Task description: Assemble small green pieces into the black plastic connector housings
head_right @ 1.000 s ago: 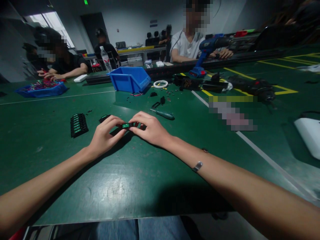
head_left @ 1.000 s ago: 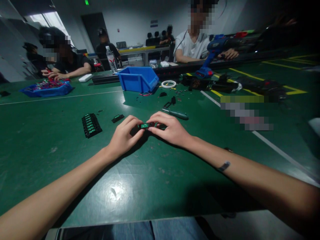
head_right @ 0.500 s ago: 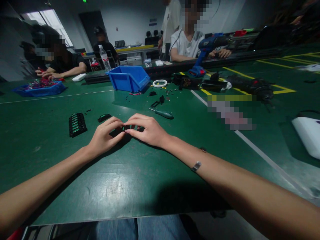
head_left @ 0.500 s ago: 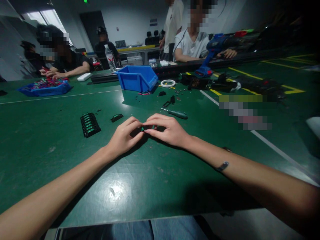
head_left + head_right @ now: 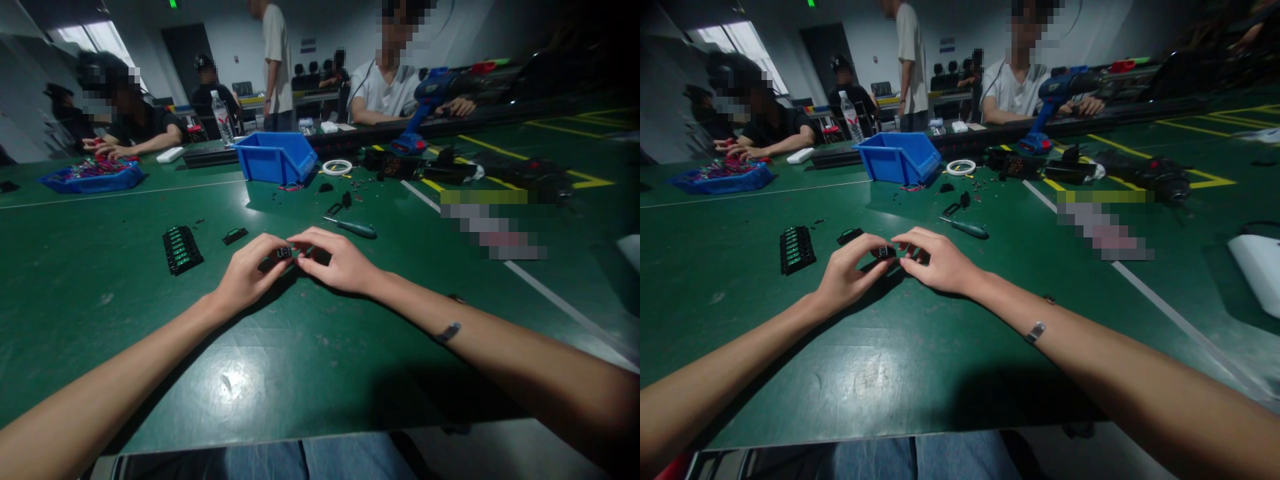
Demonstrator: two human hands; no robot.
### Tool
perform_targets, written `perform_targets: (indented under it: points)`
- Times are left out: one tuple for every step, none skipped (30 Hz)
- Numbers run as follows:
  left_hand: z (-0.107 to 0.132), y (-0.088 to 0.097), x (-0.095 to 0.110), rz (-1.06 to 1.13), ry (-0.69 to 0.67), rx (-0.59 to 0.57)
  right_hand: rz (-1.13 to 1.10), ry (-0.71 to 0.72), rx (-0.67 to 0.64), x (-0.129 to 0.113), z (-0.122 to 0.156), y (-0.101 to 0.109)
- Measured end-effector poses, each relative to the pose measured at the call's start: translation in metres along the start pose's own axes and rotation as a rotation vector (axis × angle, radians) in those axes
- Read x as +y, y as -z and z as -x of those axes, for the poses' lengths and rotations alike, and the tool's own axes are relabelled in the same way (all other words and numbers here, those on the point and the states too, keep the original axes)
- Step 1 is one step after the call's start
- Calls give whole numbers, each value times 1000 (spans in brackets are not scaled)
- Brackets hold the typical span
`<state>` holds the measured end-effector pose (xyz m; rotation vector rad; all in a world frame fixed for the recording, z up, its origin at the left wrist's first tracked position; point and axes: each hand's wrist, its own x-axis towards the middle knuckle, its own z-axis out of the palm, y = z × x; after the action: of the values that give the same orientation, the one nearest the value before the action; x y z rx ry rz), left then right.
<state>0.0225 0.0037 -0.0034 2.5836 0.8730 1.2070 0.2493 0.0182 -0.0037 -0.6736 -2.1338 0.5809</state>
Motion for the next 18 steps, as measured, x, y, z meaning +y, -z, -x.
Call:
perform_targets:
  points:
    - [0,0,0,3,2,3,1,0,-6,0,0,0]
    - [0,0,0,7,5,2,2,1,-9,1,0,0]
    - [1,0,0,10,11,-2,1,4,-12,1,0,-1]
    - [1,-1,0,12,17,-4,0,7,-15,2,0,-1]
    - [2,-1,0,14,21,-7,-1,11,-17,3,0,-1]
    - [2,-1,-1,17,22,-11,0,16,-18,4,0,-1]
    - [2,-2,-1,21,20,-16,2,20,-18,5,0,-2]
    - [2,-2,-2,26,16,-21,4,25,-17,5,0,-2]
    - [2,-2,-2,31,13,-25,6,29,-18,6,0,-2]
    - [2,-2,-2,36,10,-28,9,31,-20,7,0,-2]
    - [2,-2,-1,39,8,-28,12,33,-26,7,0,-1]
    - [2,-2,-1,40,6,-25,16,35,-31,7,0,-1]
    - [1,-2,0,41,5,-22,22,35,-37,8,0,-1]
    - [1,-1,0,41,2,-21,28,34,-40,8,0,-1]
    - [0,-1,1,43,-1,-20,34,33,-40,8,0,-1]
    - [0,-1,1,45,-3,-22,36,33,-40,8,0,-1]
    - [-1,0,2,47,-5,-23,35,34,-40,9,0,-1]
    - [-1,0,2,49,-6,-22,32,36,-41,9,0,-2]
